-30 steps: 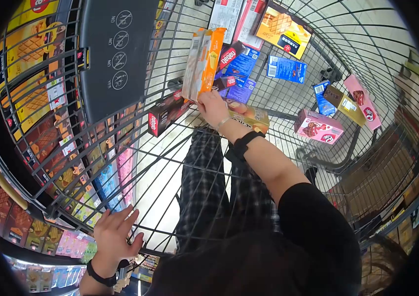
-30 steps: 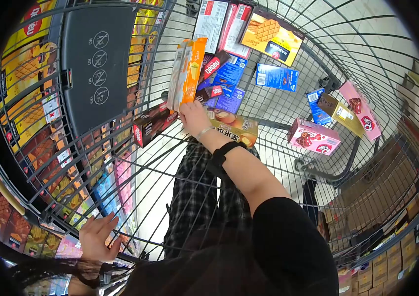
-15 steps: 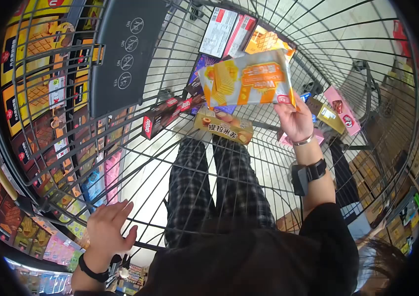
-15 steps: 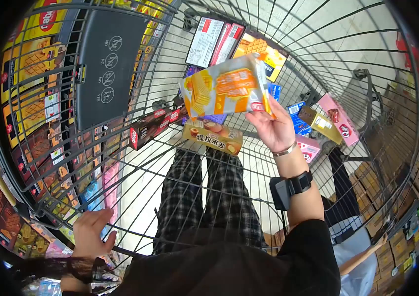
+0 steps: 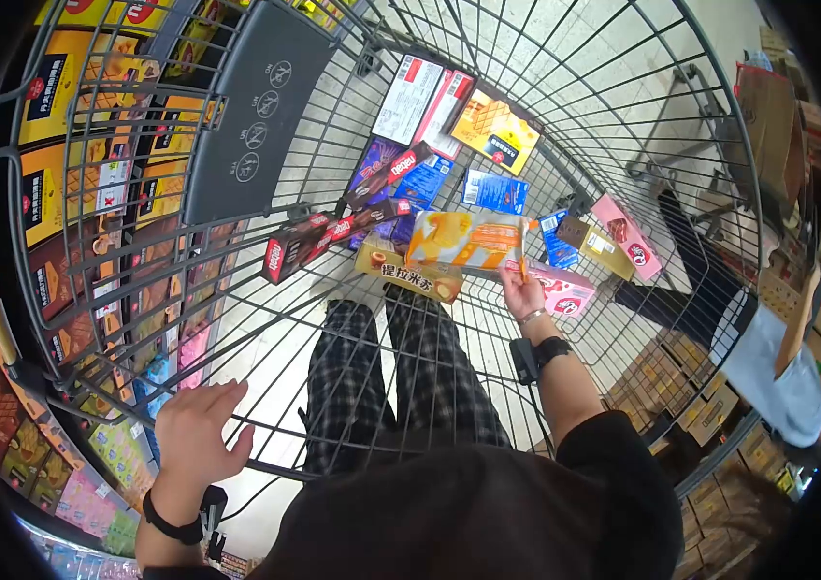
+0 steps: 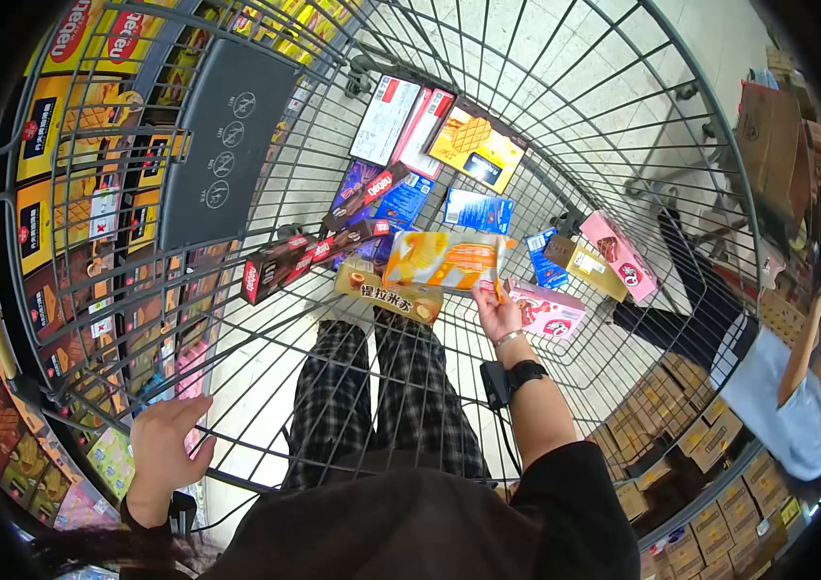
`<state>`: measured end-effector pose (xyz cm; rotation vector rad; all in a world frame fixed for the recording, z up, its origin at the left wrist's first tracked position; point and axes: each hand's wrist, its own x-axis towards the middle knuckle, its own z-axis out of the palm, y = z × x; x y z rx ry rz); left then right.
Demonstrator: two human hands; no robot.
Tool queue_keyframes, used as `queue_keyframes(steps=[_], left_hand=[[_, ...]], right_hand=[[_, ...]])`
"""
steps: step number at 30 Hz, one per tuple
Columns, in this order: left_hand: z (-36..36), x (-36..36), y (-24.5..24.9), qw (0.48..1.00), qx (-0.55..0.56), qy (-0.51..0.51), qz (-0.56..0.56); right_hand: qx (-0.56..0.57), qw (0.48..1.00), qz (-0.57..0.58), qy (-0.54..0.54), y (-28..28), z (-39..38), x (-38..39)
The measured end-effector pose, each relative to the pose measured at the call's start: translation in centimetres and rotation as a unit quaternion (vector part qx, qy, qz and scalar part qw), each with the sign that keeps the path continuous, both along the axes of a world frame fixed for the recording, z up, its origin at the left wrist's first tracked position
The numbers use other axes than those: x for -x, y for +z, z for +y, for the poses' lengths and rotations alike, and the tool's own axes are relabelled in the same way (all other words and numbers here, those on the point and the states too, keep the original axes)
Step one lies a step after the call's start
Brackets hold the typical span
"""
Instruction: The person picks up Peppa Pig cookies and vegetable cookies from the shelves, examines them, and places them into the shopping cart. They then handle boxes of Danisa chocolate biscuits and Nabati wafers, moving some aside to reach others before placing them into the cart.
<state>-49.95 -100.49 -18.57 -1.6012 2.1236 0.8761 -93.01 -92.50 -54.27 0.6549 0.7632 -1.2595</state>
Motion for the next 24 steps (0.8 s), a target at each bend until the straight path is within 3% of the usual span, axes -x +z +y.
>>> queue_keyframes(steps=[7, 9, 11, 12, 13, 15, 17, 18, 19, 20, 22, 24], left_hand=[[-0.3, 0.5, -0.2, 1.0, -0.018, -0.004, -0.012], [-0.2, 0.4, -0.4, 1.0, -0.02, -0.008, -0.011], [-0.3, 0.4, -0.4, 1.0, -0.023, -0.007, -0.004], [-0.4, 0.5, -0.4, 1.0, -0.025, -0.009, -0.008], [-0.4, 0.5, -0.4, 0.999, -0.027, -0.011, -0.012], [-0.5, 0.6, -0.2, 0.999, -0.025, -0.023, -0.02], [-0.3, 0.4, -0.3, 0.999, -0.026, -0.023, -0.021], [-0.3, 0.4, -0.4, 0.999, -0.029, -0.024, -0.023], [-0.4, 0.3, -0.5, 0.999, -0.036, -0.024, -0.023], [-0.4, 0.3, -0.5, 0.998, -0.044, -0.023, -0.025], [-0.4, 0.5, -0.5, 0.997, -0.06, -0.022, -0.03], [-0.3, 0.5, -0.4, 0.995, -0.075, -0.017, -0.055]], right_hand=[[-0.194, 0.97, 0.145, 0.003, -5.9, 3.5, 2.9], [-0.247, 0.934, 0.229, 0.12, -7.2, 4.0, 3.5], [-0.371, 0.818, 0.316, 0.304, -7.2, 2.6, 4.4], [-0.317, 0.668, 0.43, 0.518, -9.0, 3.4, 5.9], [-0.251, 0.56, 0.508, 0.605, -10.8, 3.8, 7.7], [-0.07, 0.343, 0.63, 0.693, -12.6, 1.5, 11.7], [0.132, 0.189, 0.655, 0.72, -8.4, -6.8, 12.9], [0.054, 0.414, 0.636, 0.649, -6.2, -10.6, 11.6], [-0.013, 0.614, 0.607, 0.504, -3.8, -14.4, 10.2], [0.007, 0.726, 0.529, 0.439, -2.3, -17.7, 9.0], [0.055, 0.79, 0.469, 0.391, -2.0, -22.4, 7.4], [-0.094, 0.726, 0.551, 0.401, -8.4, -23.4, 8.5]])
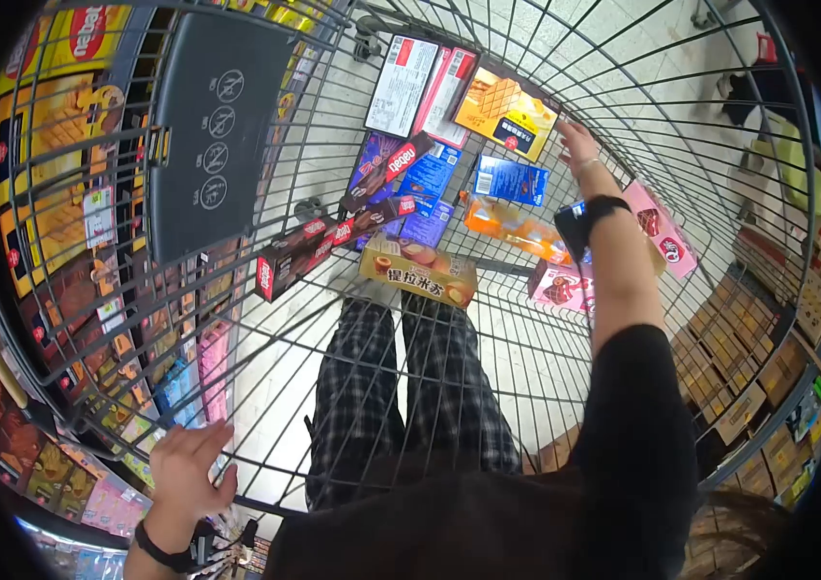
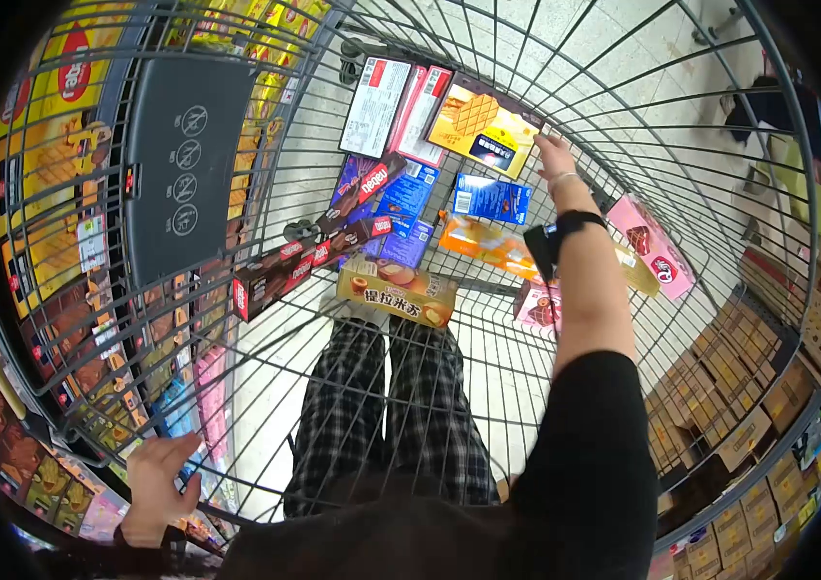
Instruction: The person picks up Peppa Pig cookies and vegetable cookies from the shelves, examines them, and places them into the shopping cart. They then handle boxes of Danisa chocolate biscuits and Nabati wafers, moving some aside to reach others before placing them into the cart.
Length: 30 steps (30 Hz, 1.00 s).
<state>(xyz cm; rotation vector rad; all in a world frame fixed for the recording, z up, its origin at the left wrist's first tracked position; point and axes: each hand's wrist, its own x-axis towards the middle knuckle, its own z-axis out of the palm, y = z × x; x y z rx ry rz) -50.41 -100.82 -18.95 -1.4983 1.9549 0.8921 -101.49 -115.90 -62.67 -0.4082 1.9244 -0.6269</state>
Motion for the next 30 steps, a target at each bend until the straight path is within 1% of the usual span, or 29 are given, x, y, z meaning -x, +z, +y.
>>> queue_keyframes(steps=[1, 2, 4, 5, 7, 9, 12, 14, 16, 17, 18, 19, 20, 21, 22, 23, 24, 25, 26, 28, 29, 30], left_hand=[[0.0, 0.1, 0.0, 1.0, -0.001, 0.004, -0.002], [0.0, 0.1, 0.0, 1.0, -0.002, 0.01, -0.005], [0.2, -0.5, -0.3, 1.0, 0.0, 0.0, 0.009], [-0.1, 0.0, -0.2, 1.0, -0.002, -0.007, -0.003], [-0.1, 0.0, -0.4, 1.0, 0.001, -0.022, -0.01], [-0.3, 0.1, -0.5, 0.999, 0.0, -0.032, -0.016], [-0.5, 0.3, -0.4, 0.999, -0.002, -0.033, -0.017], [-0.5, 0.5, -0.4, 1.0, -0.001, -0.024, -0.015], [-0.3, 0.3, -0.5, 1.0, 0.006, -0.026, -0.01], [-0.3, 0.2, -0.5, 1.0, 0.008, -0.026, -0.009], [-0.3, 0.2, -0.5, 1.0, 0.007, -0.028, -0.007], [-0.1, 0.0, -0.5, 0.999, 0.012, -0.033, -0.002], [0.0, -0.2, -0.6, 0.998, 0.03, -0.06, 0.013], [0.2, -0.4, -0.7, 0.995, 0.05, -0.086, 0.027], [0.1, -0.6, -0.8, 0.995, 0.041, -0.08, 0.033], [0.1, -0.7, -0.9, 0.996, 0.032, -0.072, 0.039], [0.3, -0.9, -0.8, 0.997, 0.022, -0.064, 0.043], [1.4, -2.4, -0.9, 0.996, 0.006, -0.077, 0.047], [0.9, -1.9, -1.0, 0.997, 0.003, -0.065, 0.048], [-0.3, -0.2, -0.9, 0.998, -0.001, -0.039, 0.048], [-0.4, -0.2, -0.7, 0.998, -0.021, -0.036, 0.04], [-0.4, 0.0, -0.3, 0.997, -0.06, -0.052, -0.019]], right_hand=[[-0.045, 0.996, 0.077, -0.024, -2.2, 0.1, 0.3], [-0.07, 0.994, 0.07, -0.05, -2.2, 0.4, -0.6], [-0.094, 0.995, 0.034, -0.003, -7.6, 1.6, -0.6], [-0.096, 0.994, -0.034, -0.04, -8.0, 1.7, -1.6], [-0.112, 0.988, -0.029, -0.102, -8.4, 2.0, -3.0], [-0.109, 0.98, -0.034, -0.166, -6.3, 1.5, -4.5], [-0.07, 0.981, -0.086, -0.158, -8.0, 1.5, -4.1], [-0.066, 0.981, -0.05, -0.176, -8.6, 1.1, -4.4], [-0.071, 0.975, -0.023, -0.211, -7.8, -0.2, -5.9], [-0.053, 0.969, -0.061, -0.232, -6.6, -0.6, -6.7], [-0.046, 0.956, -0.16, -0.244, -6.7, -1.0, -6.8], [-0.057, 0.956, -0.15, -0.245, -6.7, -1.2, -6.8], [-0.067, 0.957, -0.14, -0.247, -5.6, -1.7, -7.8], [-0.056, 0.959, -0.139, -0.242, -5.5, -1.6, -8.4], [-0.043, 0.961, -0.137, -0.237, -5.7, -1.4, -8.4], [-0.002, 0.966, -0.133, -0.222, -7.7, -1.1, -8.0], [0.038, 0.97, -0.129, -0.204, -7.6, -0.9, -8.1], [0.041, 0.965, -0.106, -0.234, -7.4, -0.4, -8.1], [0.038, 0.96, -0.117, -0.252, -1.2, -0.4, -9.4], [0.081, 0.932, -0.243, -0.256, -1.6, 1.2, -9.0], [0.132, 0.911, -0.284, -0.269, -0.6, 2.3, -9.2], [0.161, 0.92, -0.238, -0.265, 1.9, 3.0, -10.1]])
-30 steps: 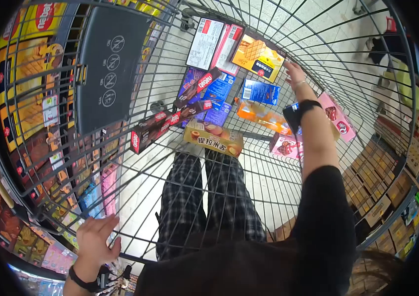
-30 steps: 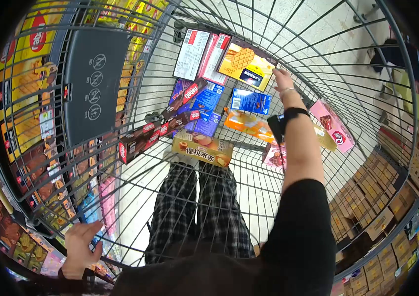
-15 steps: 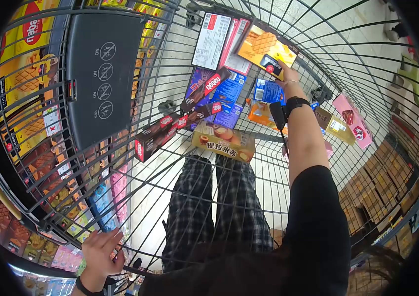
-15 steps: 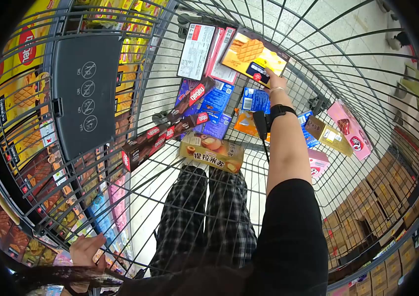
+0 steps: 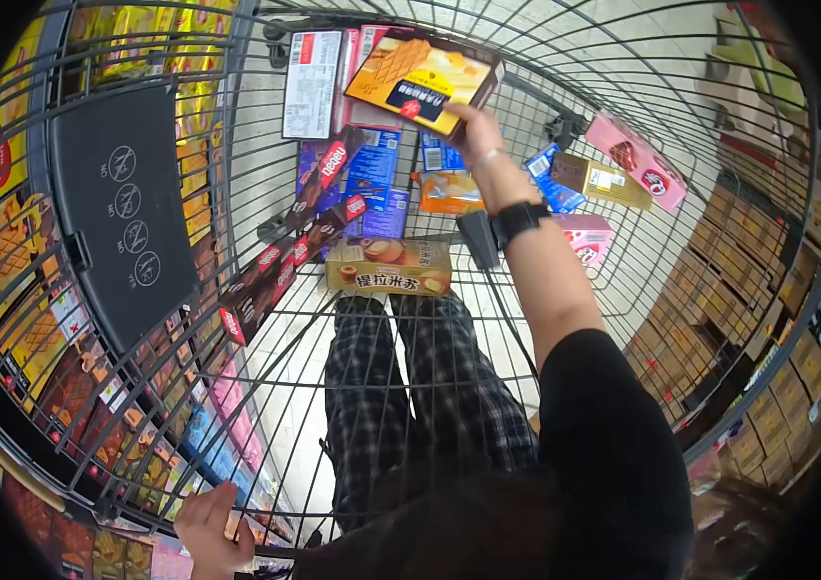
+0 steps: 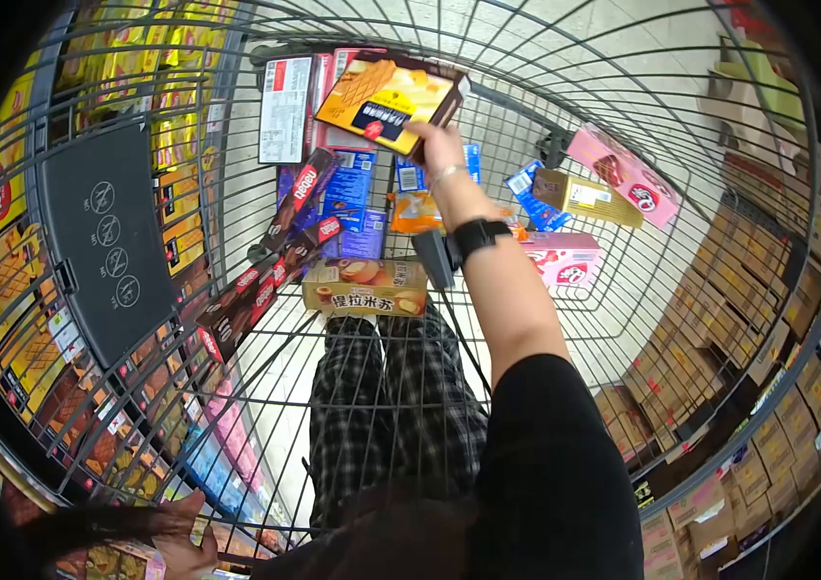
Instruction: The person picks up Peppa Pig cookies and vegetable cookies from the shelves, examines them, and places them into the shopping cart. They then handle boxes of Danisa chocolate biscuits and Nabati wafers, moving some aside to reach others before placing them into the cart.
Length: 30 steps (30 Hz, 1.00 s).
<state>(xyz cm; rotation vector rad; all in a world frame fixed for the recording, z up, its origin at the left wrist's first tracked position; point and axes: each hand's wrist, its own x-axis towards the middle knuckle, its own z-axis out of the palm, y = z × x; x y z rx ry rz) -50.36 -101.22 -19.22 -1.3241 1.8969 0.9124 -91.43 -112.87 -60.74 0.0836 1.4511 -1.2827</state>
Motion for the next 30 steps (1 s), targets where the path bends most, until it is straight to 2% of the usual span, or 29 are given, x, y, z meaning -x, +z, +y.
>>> queue_keyframes(steps=[2, 3, 4, 6, 7, 10, 12, 14, 18, 20, 21, 22, 23, 24, 25, 26, 27, 28, 29, 30], left_hand=[[0.1, 0.1, 1.0, 0.989, -0.068, -0.04, -0.122], [3.7, -6.2, 0.4, 0.985, -0.103, -0.122, -0.07], [3.4, -5.1, 0.3, 0.997, -0.032, -0.075, -0.016], [1.5, -1.2, 0.0, 0.989, 0.114, 0.022, 0.089], [1.5, -1.2, 0.1, 0.985, 0.142, 0.003, 0.097], [1.3, -0.2, 0.5, 0.968, 0.209, 0.044, 0.132], [0.9, -0.2, 1.2, 0.96, 0.246, 0.038, 0.132], [1.3, -0.8, 1.2, 0.928, 0.327, 0.035, 0.174], [1.6, -2.0, 0.6, 0.876, 0.421, 0.015, 0.233], [2.1, -2.8, -0.3, 0.839, 0.45, 0.076, 0.297], [2.0, -2.7, -0.4, 0.782, 0.41, 0.197, 0.426], [1.7, -2.5, -0.3, 0.696, 0.355, 0.303, 0.546], [1.7, -2.5, 0.3, 0.588, 0.285, 0.391, 0.648], [2.2, -3.3, 1.2, 0.562, 0.218, 0.379, 0.702], [2.9, -4.4, 2.0, 0.534, 0.149, 0.363, 0.749], [3.9, -5.3, 3.0, 0.505, 0.078, 0.344, 0.788], [5.8, -6.8, 4.1, 0.476, 0.048, 0.369, 0.797], [7.7, -8.4, 5.2, 0.444, 0.019, 0.392, 0.805], [9.6, -9.9, 6.4, 0.41, -0.008, 0.415, 0.812], [11.7, -12.3, 7.0, 0.353, -0.076, 0.422, 0.832]], right_hand=[[0.001, 0.998, -0.053, -0.033, 4.0, 2.2, -1.3], [-0.01, 0.997, -0.077, -0.006, 5.0, 3.5, -1.4], [-0.022, 0.994, -0.102, 0.023, 6.1, 5.0, -1.5], [-0.063, 0.983, -0.162, 0.062, 12.4, 6.2, -2.8], [-0.056, 0.973, -0.211, 0.069, 13.7, 7.0, -3.3], [-0.051, 0.914, -0.379, 0.137, 19.4, 7.5, -4.9], [-0.031, 0.888, -0.4, 0.226, 22.1, 7.7, -5.7], [0.007, 0.887, -0.346, 0.305, 26.9, 7.2, -6.8], [0.135, 0.899, -0.22, 0.354, 34.9, 8.8, -9.8], [0.177, 0.894, -0.202, 0.359, 38.6, 10.2, -10.9], [0.198, 0.898, -0.176, 0.351, 41.1, 10.8, -11.8], [0.221, 0.889, -0.151, 0.372, 43.1, 11.5, -12.3], [0.265, 0.859, -0.049, 0.434, 45.2, 12.1, -12.9], [0.305, 0.816, 0.056, 0.487, 47.0, 12.9, -13.6], [0.328, 0.729, 0.171, 0.576, 48.1, 13.5, -13.6], [0.442, 0.67, 0.209, 0.559, 49.3, 13.4, -15.6], [0.549, 0.606, 0.244, 0.522, 50.5, 13.4, -17.5], [0.598, 0.613, 0.241, 0.456, 51.2, 14.8, -20.2], [0.603, 0.577, 0.336, 0.437, 51.5, 15.8, -22.1], [0.611, 0.534, 0.383, 0.441, 52.7, 16.9, -24.7]])
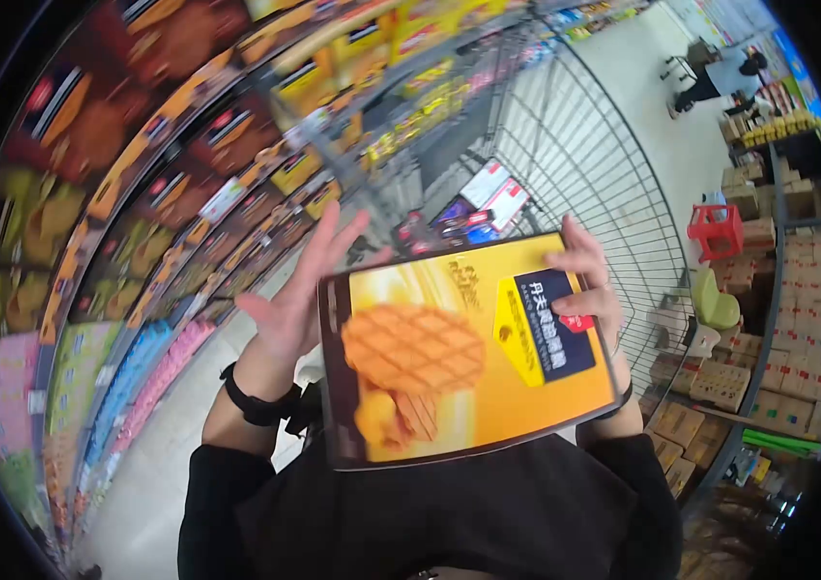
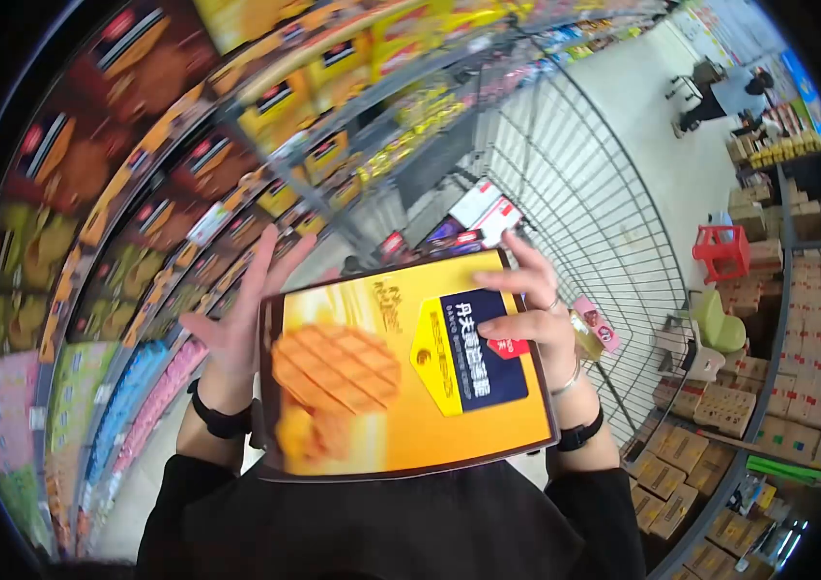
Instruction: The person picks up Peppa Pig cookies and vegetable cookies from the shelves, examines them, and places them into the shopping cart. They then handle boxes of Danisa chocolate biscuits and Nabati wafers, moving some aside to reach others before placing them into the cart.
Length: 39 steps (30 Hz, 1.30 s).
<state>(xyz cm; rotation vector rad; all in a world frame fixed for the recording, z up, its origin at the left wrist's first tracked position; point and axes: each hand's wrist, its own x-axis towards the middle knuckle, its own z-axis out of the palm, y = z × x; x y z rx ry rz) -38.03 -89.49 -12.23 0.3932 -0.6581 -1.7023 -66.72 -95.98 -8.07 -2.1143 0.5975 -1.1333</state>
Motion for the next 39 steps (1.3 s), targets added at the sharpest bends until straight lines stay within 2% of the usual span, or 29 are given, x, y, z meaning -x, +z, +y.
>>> queue_keyframes(steps=[1, 2, 4, 5, 6, 8, 9, 10, 12, 13, 14, 15, 16, 18, 19, 20, 21, 23, 25, 28, 29, 31, 34, 39], left_hand=[[2.0, -2.2, -0.4, 0.997, -0.01, 0.006, 0.07], [4.2, -4.7, -0.4, 0.998, -0.034, 0.018, -0.046], [8.1, -10.4, -0.7, 0.956, -0.093, 0.043, -0.273], [9.9, -14.1, -3.4, 0.93, -0.045, 0.059, -0.359], [11.9, -16.6, -3.7, 0.947, -0.122, 0.037, -0.294], [15.4, -21.0, -6.3, 0.943, -0.155, 0.086, -0.283], [17.7, -23.1, -7.6, 0.933, -0.194, 0.109, -0.284], [20.1, -24.6, -9.3, 0.924, -0.209, 0.144, -0.287], [24.1, -26.7, -13.4, 0.906, -0.231, 0.196, -0.295], [26.1, -27.2, -15.5, 0.913, -0.258, 0.189, -0.253], [27.8, -27.0, -18.8, 0.908, -0.262, 0.19, -0.266], [29.1, -26.4, -20.4, 0.908, -0.275, 0.179, -0.261], [30.0, -25.9, -22.0, 0.908, -0.287, 0.167, -0.256], [30.9, -25.3, -25.7, 0.843, -0.236, 0.134, -0.464], [30.6, -24.6, -26.9, 0.76, -0.198, 0.132, -0.605], [29.8, -24.0, -27.1, 0.766, -0.204, 0.136, -0.595], [28.9, -23.4, -27.0, 0.771, -0.211, 0.14, -0.584], [26.6, -23.1, -26.4, 0.775, -0.238, 0.158, -0.564], [25.2, -23.6, -27.1, 0.734, -0.211, 0.212, -0.609], [24.1, -24.2, -28.2, 0.693, -0.203, 0.222, -0.655], [23.7, -24.6, -28.8, 0.688, -0.217, 0.203, -0.662], [23.1, -25.8, -29.5, 0.67, -0.215, 0.15, -0.694], [19.8, -25.8, -26.1, 0.666, -0.194, 0.081, -0.716], [14.5, -21.1, -20.2, 0.662, -0.111, 0.07, -0.738]], right_hand=[[0.025, 1.0, 0.008, -0.006, -0.2, 0.9, -2.7], [0.047, 0.999, 0.016, -0.01, -0.8, 1.8, -5.6], [0.069, 0.997, 0.04, -0.003, -2.4, 3.3, -12.0], [0.02, 0.998, 0.043, 0.03, -3.4, 4.0, -15.1], [0.026, 0.996, 0.057, 0.059, -4.6, 4.7, -18.5], [-0.139, 0.975, 0.003, 0.172, -8.6, 5.7, -24.2], [-0.46, 0.863, -0.088, 0.191, -12.7, 6.3, -26.0], [-0.497, 0.849, -0.061, 0.166, -13.2, 7.4, -28.5], [-0.695, 0.666, -0.148, 0.226, -16.7, 9.0, -31.6], [-0.744, 0.618, -0.076, 0.243, -19.0, 9.7, -32.5], [-0.708, 0.635, -0.021, 0.308, -21.5, 10.5, -32.8], [-0.6, 0.715, 0.245, 0.262, -22.4, 11.4, -33.7], [-0.476, 0.741, 0.355, 0.313, -21.5, 12.1, -34.8], [-0.341, 0.742, 0.464, 0.342, -24.3, 13.2, -35.7], [-0.269, 0.766, 0.465, 0.352, -25.5, 13.8, -36.1], [-0.195, 0.784, 0.466, 0.362, -26.2, 14.5, -36.6], [-0.143, 0.76, 0.526, 0.353, -26.8, 15.1, -37.2], [-0.1, 0.773, 0.53, 0.333, -28.8, 15.5, -38.0], [-0.033, 0.791, 0.515, 0.328, -30.5, 14.6, -38.5], [-0.012, 0.786, 0.531, 0.318, -31.7, 12.9, -40.3], [-0.017, 0.758, 0.562, 0.33, -32.1, 12.1, -41.0], [-0.013, 0.753, 0.571, 0.328, -32.6, 11.1, -40.8], [-0.027, 0.765, 0.562, 0.313, -30.6, 8.9, -39.2], [-0.008, 0.794, 0.54, 0.278, -24.3, 4.9, -33.7]])
